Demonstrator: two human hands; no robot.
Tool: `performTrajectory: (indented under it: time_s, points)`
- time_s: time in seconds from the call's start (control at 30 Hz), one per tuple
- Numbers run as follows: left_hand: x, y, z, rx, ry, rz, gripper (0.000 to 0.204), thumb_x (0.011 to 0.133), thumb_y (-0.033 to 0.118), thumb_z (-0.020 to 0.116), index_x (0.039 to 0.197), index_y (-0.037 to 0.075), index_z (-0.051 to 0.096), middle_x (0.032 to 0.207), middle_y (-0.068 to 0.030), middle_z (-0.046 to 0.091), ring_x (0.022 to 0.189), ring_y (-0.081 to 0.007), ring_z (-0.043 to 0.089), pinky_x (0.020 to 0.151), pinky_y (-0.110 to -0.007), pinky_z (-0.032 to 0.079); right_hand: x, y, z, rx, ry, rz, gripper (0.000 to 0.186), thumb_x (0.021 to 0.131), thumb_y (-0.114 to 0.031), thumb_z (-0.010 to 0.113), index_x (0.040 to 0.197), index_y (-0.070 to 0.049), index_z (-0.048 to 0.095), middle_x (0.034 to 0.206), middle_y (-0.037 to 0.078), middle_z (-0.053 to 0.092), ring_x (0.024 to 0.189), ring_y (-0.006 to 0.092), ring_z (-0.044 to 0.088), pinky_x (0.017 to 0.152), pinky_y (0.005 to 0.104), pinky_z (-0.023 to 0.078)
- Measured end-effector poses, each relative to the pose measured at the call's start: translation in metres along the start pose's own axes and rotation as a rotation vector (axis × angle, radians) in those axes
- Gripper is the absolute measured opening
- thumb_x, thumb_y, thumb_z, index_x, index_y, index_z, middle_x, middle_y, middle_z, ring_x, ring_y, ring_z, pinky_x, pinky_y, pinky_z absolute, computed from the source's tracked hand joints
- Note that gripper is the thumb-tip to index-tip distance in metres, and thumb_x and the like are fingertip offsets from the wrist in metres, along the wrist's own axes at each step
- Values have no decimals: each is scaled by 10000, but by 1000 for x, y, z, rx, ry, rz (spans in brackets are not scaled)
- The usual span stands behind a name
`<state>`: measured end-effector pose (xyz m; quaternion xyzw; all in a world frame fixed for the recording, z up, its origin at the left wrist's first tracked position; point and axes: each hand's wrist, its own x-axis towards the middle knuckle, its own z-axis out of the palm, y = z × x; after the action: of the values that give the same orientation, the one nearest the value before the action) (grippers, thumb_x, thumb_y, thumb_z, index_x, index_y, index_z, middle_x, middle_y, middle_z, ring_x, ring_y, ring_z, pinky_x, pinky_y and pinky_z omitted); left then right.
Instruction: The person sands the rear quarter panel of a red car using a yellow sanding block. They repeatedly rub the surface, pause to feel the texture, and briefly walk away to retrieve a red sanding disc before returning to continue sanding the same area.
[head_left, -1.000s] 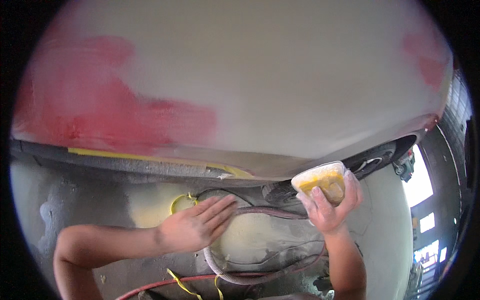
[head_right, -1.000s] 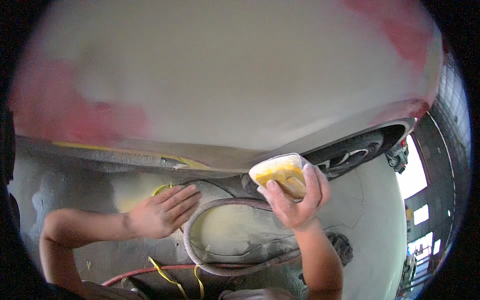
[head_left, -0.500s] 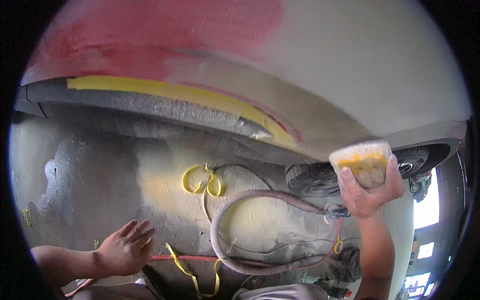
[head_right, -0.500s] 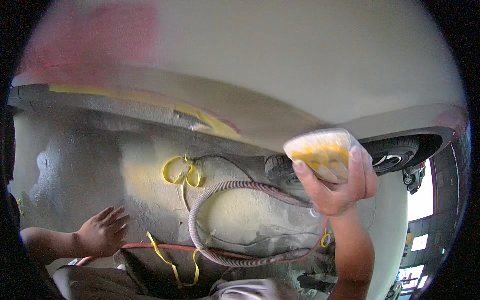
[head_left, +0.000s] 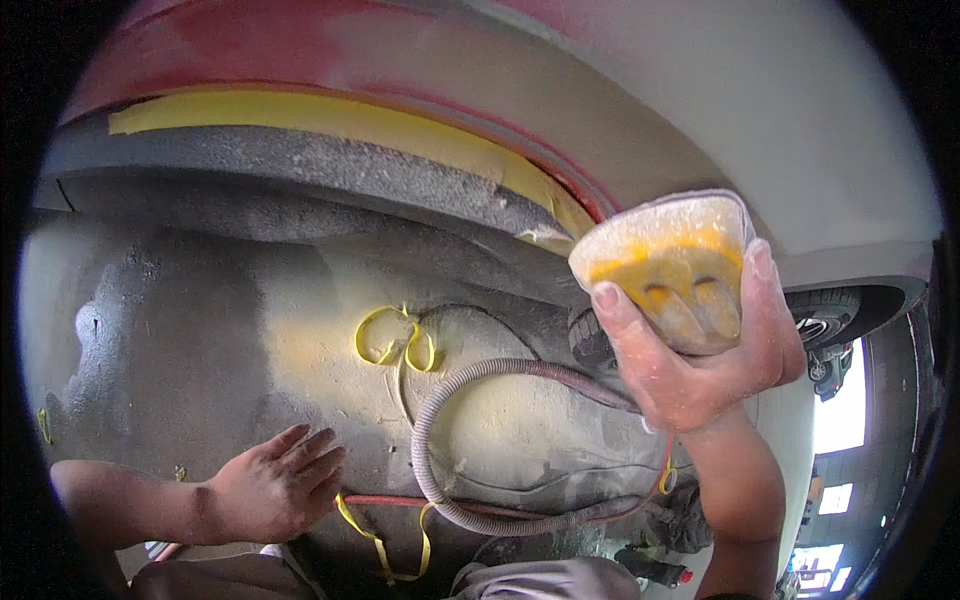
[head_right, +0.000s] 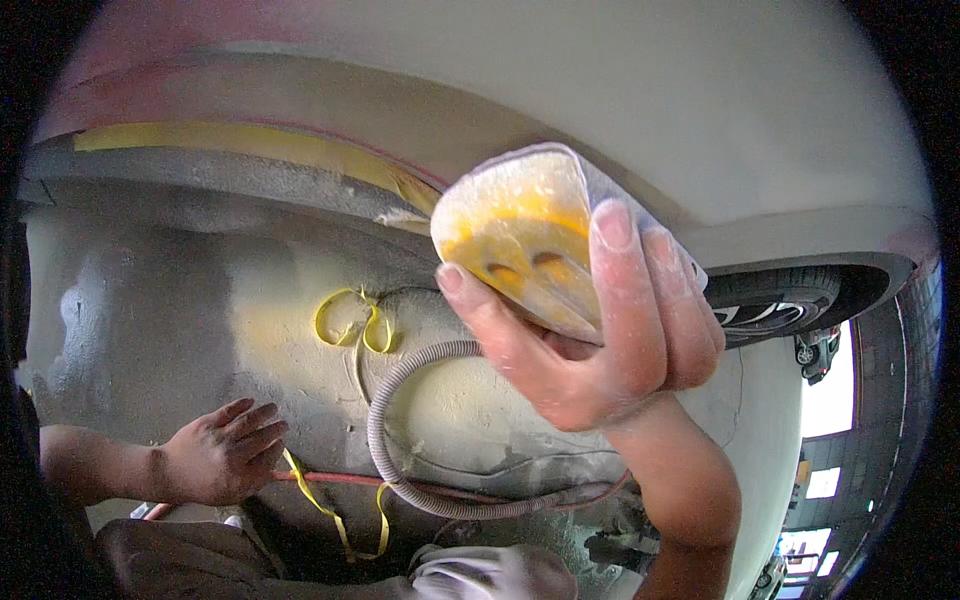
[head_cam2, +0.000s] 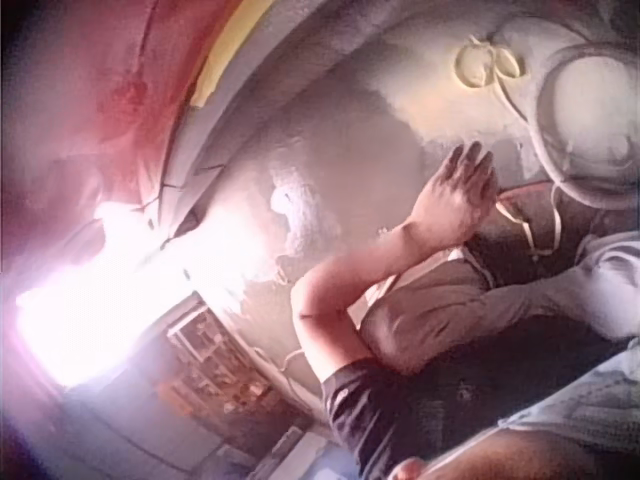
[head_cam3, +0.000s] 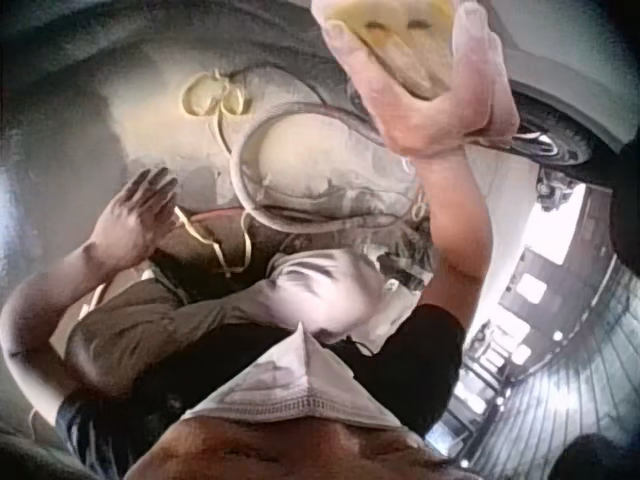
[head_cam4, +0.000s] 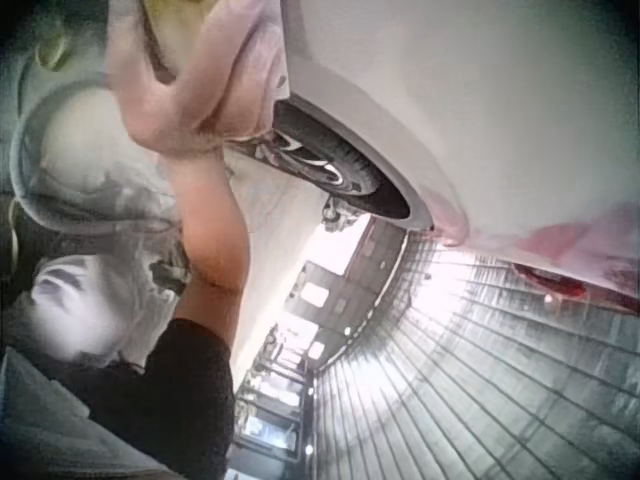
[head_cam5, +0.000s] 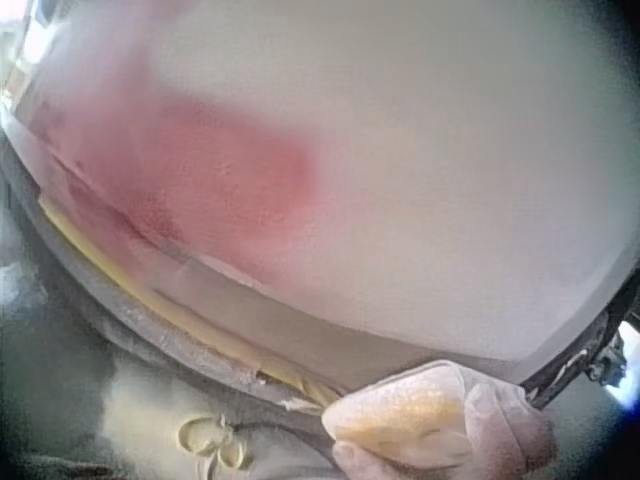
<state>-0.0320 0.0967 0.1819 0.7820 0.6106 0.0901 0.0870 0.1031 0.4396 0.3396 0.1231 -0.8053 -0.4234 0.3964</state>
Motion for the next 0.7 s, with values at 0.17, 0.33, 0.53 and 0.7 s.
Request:
performTrajectory:
  time_s: [0.17,0.33,0.53,0.7]
  points:
    - [-42,-5,11,-3,32,-214,365,812,311,716,1031,20,709,1266,-177,632,1255,-381,559,1065,-525,458,-52,42,-12,294,-44,291,367,795,-329,874,1134,-318,735,1336,248,516,1195,386,510,886,407,550]
    - [-21,-15,7,-16,92,-109,390,791,306,728,1048,13,708,1236,-166,646,1238,-372,570,1066,-518,462,39,-4,-2,16,-37,-90,377,822,-343,852,1177,-316,729,1375,261,456,1238,387,444,960,392,500]
    - [-63,-28,15,-76,1,-193,387,896,300,618,1135,8,702,1306,-202,631,1316,-389,530,1117,-551,405,-20,49,-20,69,-115,-68,441,835,-197,820,1244,-264,670,1466,284,369,1275,415,420,1010,461,445]
    - [-45,-22,10,-50,43,-165,380,906,273,596,1152,-1,692,1285,-201,642,1291,-392,555,1121,-555,404,69,-10,-10,-5,-54,-101,393,834,-252,816,1199,-328,695,1422,310,440,1244,410,446,966,447,460]
